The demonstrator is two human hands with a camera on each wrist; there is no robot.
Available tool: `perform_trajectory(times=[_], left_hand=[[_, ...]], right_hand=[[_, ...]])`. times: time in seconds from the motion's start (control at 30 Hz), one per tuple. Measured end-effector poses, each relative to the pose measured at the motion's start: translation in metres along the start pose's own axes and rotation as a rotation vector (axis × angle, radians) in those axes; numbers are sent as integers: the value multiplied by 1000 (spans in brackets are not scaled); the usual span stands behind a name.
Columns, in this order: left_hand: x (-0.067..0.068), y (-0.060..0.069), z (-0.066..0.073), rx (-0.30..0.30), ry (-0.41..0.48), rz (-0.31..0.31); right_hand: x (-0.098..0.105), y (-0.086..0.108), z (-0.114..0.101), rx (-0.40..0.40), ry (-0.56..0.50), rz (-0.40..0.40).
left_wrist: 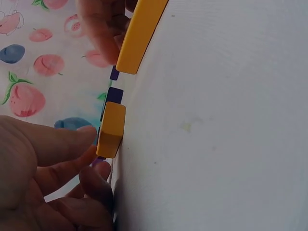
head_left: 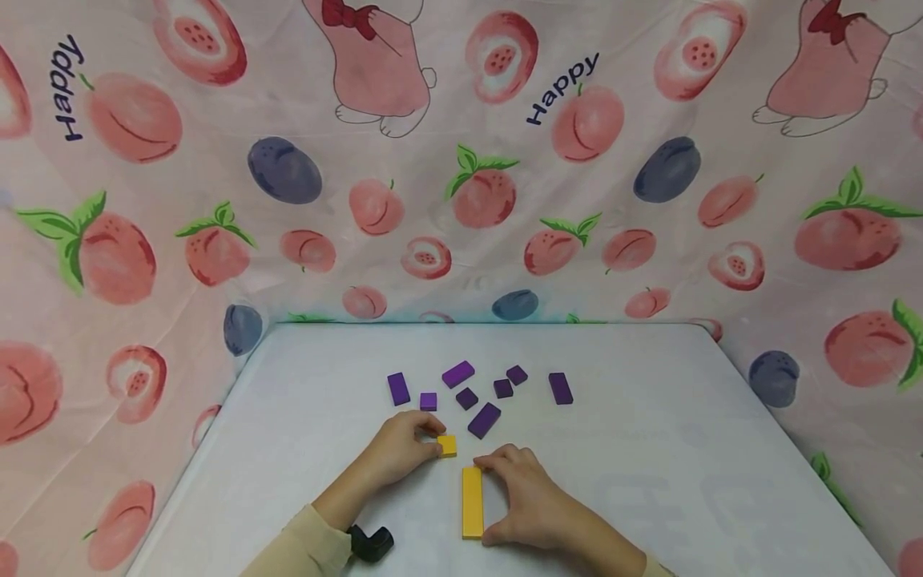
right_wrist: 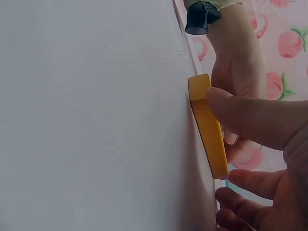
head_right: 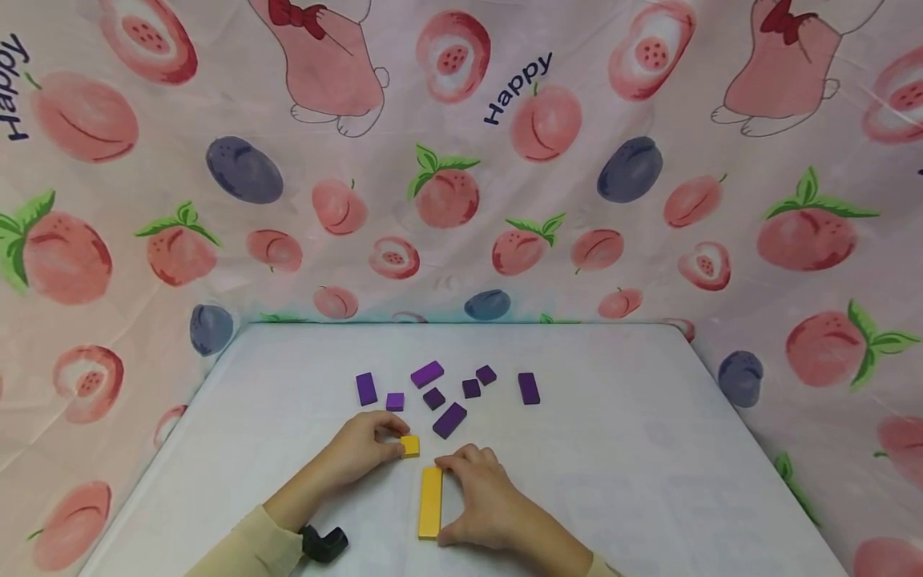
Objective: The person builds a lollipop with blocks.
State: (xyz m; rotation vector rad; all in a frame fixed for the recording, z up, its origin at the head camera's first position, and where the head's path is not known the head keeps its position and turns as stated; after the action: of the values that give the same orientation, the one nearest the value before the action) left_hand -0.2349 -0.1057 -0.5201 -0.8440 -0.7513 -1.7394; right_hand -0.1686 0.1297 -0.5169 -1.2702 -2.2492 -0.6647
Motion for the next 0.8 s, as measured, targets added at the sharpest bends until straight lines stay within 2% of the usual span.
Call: perform_trajectory(times=[0.13,0.47,0.8], left_hand=[[1,1,0,11,13,10],[0,0,2,10,34,-19],[-2,2,10,-27,56,-35]], right_hand=[[2,2,1,-8,16,28],[0,2,1,-18,49,54],[-6,4,-5,-33,50,76]])
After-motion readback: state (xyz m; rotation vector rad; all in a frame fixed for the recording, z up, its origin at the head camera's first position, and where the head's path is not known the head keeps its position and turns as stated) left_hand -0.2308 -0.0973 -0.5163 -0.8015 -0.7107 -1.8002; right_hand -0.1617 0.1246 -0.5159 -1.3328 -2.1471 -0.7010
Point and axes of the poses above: each hand's wrist, its own y-axis away from the middle knuckle, its own x-axis out of the back of the hand, z = x × y, the point moved 3 cm from there along -y, towards the middle knuckle, and after that the axes turned 15 degrees about -y, right-handed, at the moved point
